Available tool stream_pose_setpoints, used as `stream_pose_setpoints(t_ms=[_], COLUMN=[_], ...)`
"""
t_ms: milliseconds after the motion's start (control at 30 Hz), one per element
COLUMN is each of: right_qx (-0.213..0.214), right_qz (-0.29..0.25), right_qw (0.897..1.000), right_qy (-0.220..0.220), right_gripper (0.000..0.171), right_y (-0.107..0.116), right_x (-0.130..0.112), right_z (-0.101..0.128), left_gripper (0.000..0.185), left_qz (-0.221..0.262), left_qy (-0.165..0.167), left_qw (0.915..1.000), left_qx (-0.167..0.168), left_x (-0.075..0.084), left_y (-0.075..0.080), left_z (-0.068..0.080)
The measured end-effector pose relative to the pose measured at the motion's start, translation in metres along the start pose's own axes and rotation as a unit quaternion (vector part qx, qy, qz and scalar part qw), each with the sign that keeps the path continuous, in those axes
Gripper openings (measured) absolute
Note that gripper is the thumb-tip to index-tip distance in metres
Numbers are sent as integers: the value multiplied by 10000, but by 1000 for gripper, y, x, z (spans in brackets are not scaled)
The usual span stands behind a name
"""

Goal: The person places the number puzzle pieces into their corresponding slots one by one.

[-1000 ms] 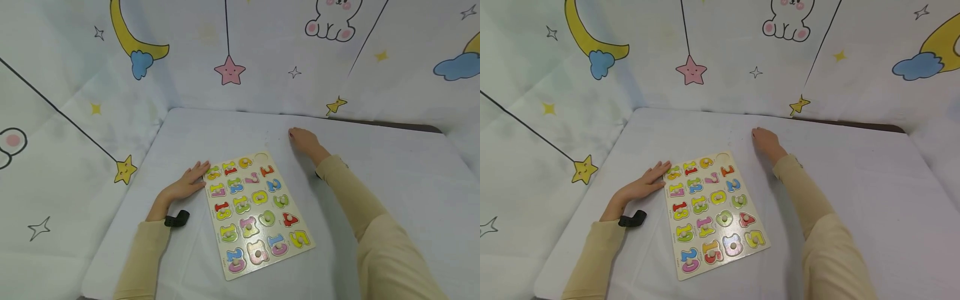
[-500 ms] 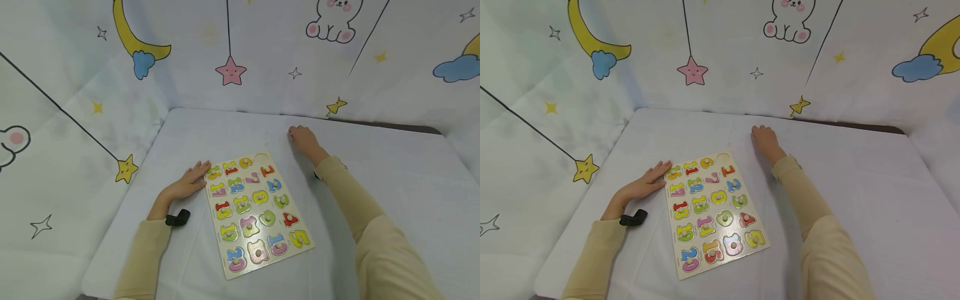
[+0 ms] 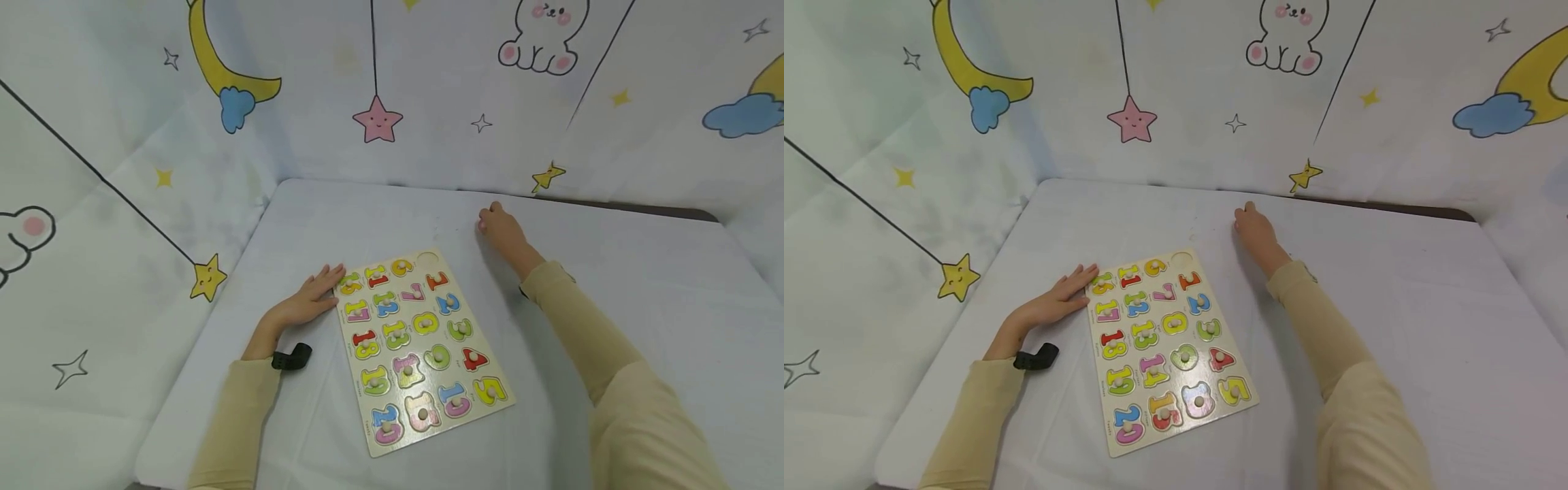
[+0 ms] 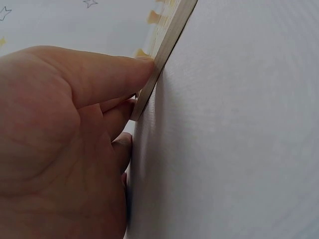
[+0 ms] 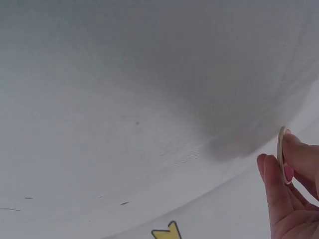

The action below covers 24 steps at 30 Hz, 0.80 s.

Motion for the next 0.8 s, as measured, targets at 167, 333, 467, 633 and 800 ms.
stream_pose_setpoints(t_ms=[167,333,467,633,800], right_qx=[188,148,23,-103,-109], right_qz=[80,-44,-261,-778,-1392], right_qw=[9993,9989,9991,9968,9893], right_qy=[297,450,331,-144,-432], right_gripper=[13,10,17,28,23], right_y=[4,5,5,6,5], right_x=[-2,-5,-8,-3,-1], right_z=[7,15,20,28,32], left_gripper=[62,62,62,62,62], left_qz=[0,19,33,30,42], left_qy=[11,5,12,10,5], left_qw=[10000,10000,10000,10000,10000], left_qx=[27,15,56,51,37], left_x=[3,5,6,4,1], left_y=[1,0,0,-1,-1], left_z=[0,1,2,1,1])
Point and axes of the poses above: each hand's wrist, its own z-axis away from the middle knuckle, its own y-axis out of the back of the hand, x = y × z, the point moved 9 cm from there along -z, towards the middle knuckle, and after that the axes turned 6 degrees about -y, right-handed, at the moved point
